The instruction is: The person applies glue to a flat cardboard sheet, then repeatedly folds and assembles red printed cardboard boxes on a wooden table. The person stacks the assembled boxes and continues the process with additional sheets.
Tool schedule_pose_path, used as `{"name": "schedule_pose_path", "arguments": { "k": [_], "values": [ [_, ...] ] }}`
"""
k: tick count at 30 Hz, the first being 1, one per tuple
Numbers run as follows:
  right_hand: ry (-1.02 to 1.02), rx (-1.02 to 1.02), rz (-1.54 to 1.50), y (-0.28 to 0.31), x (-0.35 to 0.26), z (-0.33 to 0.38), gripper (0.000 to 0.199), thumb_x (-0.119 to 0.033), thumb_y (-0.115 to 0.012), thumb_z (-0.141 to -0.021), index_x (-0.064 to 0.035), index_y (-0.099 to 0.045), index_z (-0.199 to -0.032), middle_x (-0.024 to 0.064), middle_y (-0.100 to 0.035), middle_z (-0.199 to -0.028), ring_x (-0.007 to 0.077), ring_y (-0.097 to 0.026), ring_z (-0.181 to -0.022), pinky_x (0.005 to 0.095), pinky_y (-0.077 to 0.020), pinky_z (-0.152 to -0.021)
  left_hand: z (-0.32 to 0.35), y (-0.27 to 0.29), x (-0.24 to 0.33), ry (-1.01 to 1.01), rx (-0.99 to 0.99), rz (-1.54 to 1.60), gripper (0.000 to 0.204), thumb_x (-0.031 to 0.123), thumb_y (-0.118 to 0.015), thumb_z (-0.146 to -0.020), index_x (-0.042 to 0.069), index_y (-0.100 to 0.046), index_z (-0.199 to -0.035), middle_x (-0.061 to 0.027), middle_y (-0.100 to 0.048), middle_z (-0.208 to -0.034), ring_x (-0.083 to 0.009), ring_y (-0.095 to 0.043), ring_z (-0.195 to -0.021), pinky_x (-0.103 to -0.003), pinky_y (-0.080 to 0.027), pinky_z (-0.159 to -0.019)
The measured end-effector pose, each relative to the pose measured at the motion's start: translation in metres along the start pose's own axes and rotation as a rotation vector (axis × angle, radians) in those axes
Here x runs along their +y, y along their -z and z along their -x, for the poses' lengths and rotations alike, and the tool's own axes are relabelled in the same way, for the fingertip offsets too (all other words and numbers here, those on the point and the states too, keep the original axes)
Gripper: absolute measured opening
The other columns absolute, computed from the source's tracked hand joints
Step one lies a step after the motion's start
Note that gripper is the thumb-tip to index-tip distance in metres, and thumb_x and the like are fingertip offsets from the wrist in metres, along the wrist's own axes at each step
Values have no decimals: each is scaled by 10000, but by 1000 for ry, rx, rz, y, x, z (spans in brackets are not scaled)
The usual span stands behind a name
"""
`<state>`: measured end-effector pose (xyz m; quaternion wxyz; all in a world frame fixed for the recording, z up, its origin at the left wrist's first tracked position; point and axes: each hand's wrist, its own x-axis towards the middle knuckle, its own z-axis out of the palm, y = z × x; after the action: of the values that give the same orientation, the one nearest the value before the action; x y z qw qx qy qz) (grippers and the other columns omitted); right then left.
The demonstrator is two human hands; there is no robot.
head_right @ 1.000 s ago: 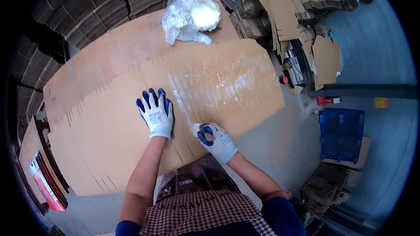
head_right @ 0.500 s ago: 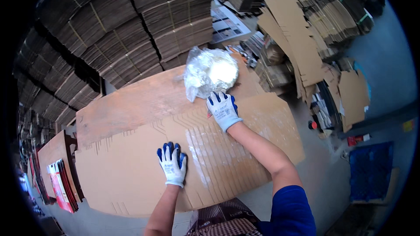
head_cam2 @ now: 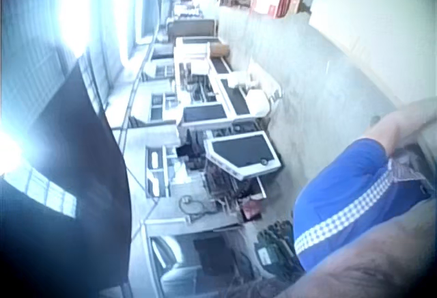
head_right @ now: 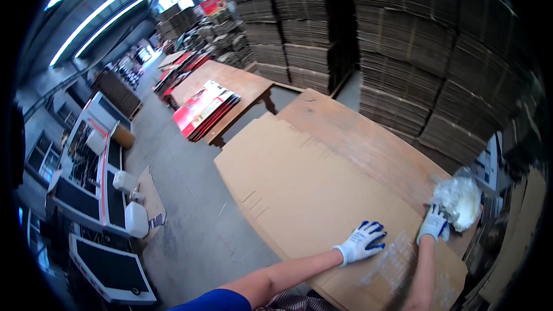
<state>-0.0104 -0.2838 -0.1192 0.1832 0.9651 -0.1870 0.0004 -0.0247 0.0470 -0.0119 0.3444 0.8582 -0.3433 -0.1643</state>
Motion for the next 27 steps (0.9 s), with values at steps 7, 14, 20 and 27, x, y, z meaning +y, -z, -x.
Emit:
{"name": "schedule_pose_path", "arguments": {
  "k": [7, 14, 20, 27],
  "values": [
    [-281, -76, -447, 29, 60, -22, 575, -156, -514, -931, -65, -436, -1494, 122, -484, -1500, 289, -573, -1200, 416, -483, -992, 164, 126, -33, -385, 347, 143, 442, 274, -679, -949, 89, -609, -1343, -143, -581, -1385, -342, -493, -1340, -512, -324, -1173],
    [-39, 151, -829, 201, -199, 90, 448, -105, -656, -892, -17, -596, -1327, 164, -635, -1306, 265, -648, -1095, 385, -525, -961, 424, 222, -202, 360, 124, 53, 447, 389, -654, -936, 88, -661, -1267, -163, -691, -1190, -363, -632, -1131, -435, -481, -1012],
    [22, -305, -1297, 355, -460, 132, 493, -277, -718, -896, -48, -618, -1321, 155, -690, -1217, 253, -693, -1031, 366, -554, -915, 515, 282, -331, 664, 285, -108, 422, 397, -676, -905, 103, -708, -1207, -161, -707, -1160, -362, -653, -1080, -441, -506, -951],
    [199, -291, -686, 411, -742, 19, 1071, -716, -634, -820, -20, -297, -1562, 193, -354, -1592, 393, -308, -1480, 532, -305, -1173, 419, 433, -417, 338, 443, -82, 364, 281, -714, -887, 100, -704, -1202, -147, -706, -1159, -353, -645, -1093, -443, -476, -993]
  ]
}}
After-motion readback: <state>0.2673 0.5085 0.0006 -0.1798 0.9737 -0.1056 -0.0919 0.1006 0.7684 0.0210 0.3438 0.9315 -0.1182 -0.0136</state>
